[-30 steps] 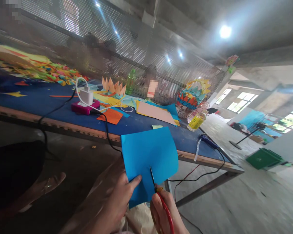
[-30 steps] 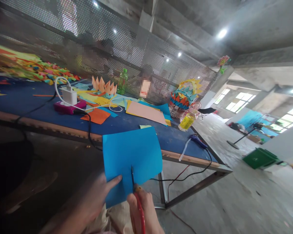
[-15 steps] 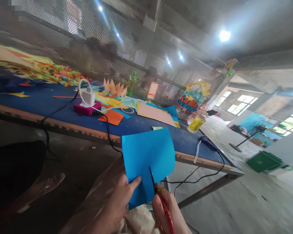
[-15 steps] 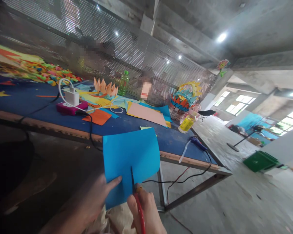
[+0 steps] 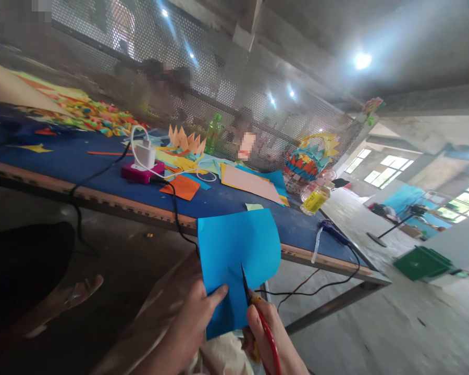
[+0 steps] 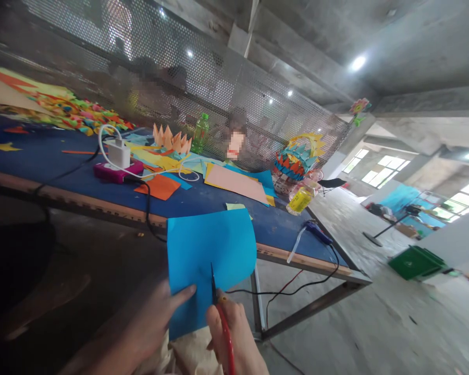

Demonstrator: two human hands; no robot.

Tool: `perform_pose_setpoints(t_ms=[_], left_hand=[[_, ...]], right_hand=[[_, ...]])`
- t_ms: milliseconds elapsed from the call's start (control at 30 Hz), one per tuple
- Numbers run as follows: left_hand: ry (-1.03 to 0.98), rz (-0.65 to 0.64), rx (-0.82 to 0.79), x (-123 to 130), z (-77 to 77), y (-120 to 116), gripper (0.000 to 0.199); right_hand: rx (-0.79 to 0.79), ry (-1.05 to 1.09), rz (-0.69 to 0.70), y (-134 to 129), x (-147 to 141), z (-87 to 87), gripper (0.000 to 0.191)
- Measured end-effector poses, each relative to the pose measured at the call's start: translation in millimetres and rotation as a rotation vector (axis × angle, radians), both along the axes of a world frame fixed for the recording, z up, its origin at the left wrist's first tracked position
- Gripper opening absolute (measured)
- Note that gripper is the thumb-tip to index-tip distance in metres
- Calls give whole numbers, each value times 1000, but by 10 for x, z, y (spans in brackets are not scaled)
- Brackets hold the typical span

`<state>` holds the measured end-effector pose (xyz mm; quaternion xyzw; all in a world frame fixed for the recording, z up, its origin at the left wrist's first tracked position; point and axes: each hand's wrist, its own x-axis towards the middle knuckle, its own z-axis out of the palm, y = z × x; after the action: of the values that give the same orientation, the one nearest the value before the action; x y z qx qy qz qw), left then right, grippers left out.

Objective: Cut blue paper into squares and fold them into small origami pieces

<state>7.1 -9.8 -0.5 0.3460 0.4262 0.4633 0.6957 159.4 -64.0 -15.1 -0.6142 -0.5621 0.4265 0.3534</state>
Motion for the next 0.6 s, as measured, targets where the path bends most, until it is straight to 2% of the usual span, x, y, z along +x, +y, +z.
perform_pose_setpoints(t_ms=[167, 433, 600], left_hand=[[2, -16, 1, -6, 48, -3, 36], [45, -30, 9, 21, -83, -22, 31], [74, -16, -36, 20, -102, -40, 33]], right_hand=[[22, -37, 18, -4, 25, 32, 61], [-37, -2, 49, 83, 107, -75, 62], [-29, -4, -6, 69, 110, -153, 61]])
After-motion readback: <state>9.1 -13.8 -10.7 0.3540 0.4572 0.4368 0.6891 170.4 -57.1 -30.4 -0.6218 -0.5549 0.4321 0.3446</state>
